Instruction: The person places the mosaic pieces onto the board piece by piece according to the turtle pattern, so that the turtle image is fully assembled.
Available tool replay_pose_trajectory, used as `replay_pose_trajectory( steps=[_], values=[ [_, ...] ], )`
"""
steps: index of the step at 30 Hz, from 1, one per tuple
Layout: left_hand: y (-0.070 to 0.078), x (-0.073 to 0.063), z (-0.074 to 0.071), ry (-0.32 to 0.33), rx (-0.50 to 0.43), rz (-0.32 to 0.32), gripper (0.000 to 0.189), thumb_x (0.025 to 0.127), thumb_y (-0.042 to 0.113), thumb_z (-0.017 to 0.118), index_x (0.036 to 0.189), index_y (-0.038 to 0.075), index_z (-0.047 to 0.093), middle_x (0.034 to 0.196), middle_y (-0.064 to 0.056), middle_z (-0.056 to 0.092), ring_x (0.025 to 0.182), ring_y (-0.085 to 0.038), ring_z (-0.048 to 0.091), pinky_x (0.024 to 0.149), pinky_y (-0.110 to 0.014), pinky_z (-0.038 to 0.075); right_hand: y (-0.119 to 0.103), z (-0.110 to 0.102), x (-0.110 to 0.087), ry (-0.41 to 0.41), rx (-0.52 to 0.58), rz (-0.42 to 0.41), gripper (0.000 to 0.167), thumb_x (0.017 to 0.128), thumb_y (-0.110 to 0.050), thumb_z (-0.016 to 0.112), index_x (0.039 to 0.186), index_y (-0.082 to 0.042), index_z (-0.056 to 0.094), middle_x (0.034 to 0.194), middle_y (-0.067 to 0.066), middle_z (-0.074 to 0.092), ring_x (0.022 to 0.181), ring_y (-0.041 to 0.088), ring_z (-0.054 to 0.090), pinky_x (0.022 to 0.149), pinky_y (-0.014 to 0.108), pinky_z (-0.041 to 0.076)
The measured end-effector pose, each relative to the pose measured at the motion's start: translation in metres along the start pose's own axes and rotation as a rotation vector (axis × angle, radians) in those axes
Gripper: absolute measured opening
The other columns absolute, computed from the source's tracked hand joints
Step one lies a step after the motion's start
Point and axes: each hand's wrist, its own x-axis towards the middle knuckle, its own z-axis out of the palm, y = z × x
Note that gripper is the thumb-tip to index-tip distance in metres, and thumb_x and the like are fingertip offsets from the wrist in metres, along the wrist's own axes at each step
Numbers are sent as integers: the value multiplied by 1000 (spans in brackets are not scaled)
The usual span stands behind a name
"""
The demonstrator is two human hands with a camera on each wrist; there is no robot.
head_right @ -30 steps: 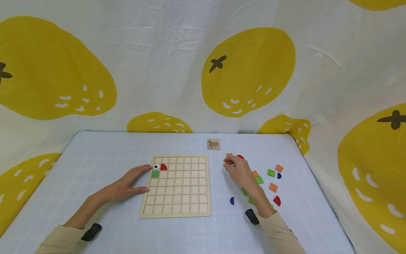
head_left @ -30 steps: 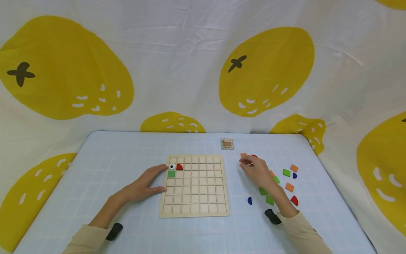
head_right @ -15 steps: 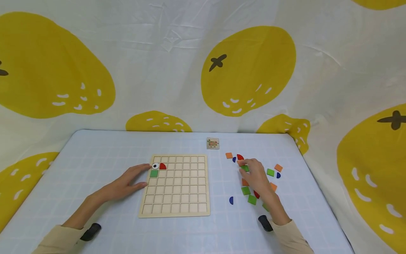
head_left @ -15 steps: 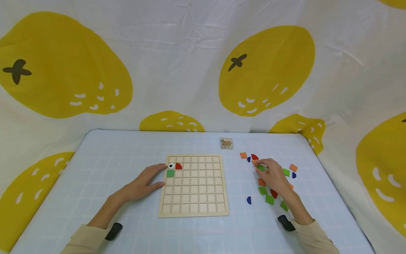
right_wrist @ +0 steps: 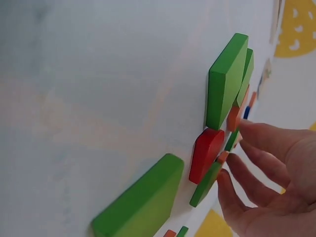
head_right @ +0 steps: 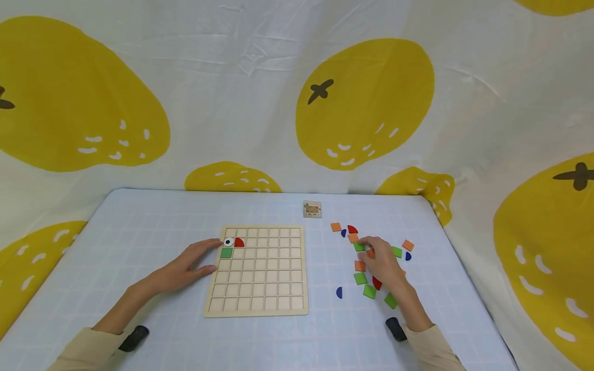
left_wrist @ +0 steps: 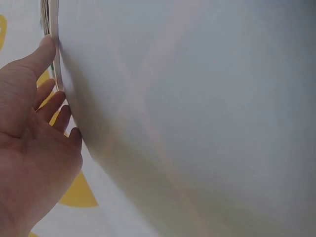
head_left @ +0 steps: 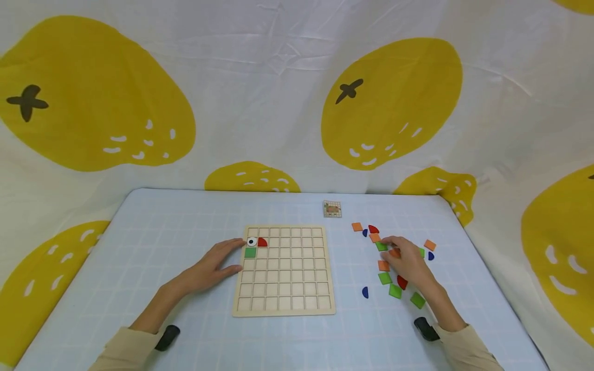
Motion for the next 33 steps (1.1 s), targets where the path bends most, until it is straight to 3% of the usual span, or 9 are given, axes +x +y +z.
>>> replay_pose_trajectory(
  steps=[12,20,28,33],
  values=[
    [4,0,0,-3,-6,-14,66,102,26,68,157,7,39,162,-19,35,149,-43,28,120,-65,24,-2,5,7,39,0,-78,30,95,-4,73,124,3,67,121,23,67,109,38,60,98,56,54],
    [3,1,-2,-3,6,-29,66,102,28,67,158,9,38,163,-18,34,150,-43,26,120,-64,24,-14,8,10,59,50,-88,28,93,0,73,121,2,68,112,19,67,98,34,65,86,45,60],
    [6,-1,-2,4,3,-32,65,102,27,67,157,8,39,162,-19,35,149,-44,27,119,-65,24,-26,9,15,74,89,-143,24,93,1,73,117,4,70,107,15,70,97,31,66,90,48,59],
    [4,-1,0,4,1,-25,65,102,28,67,157,7,39,162,-20,35,149,-44,27,119,-65,24,-33,15,21,72,107,-133,22,92,-2,76,114,1,71,101,12,69,93,27,65,88,43,59]
  ],
)
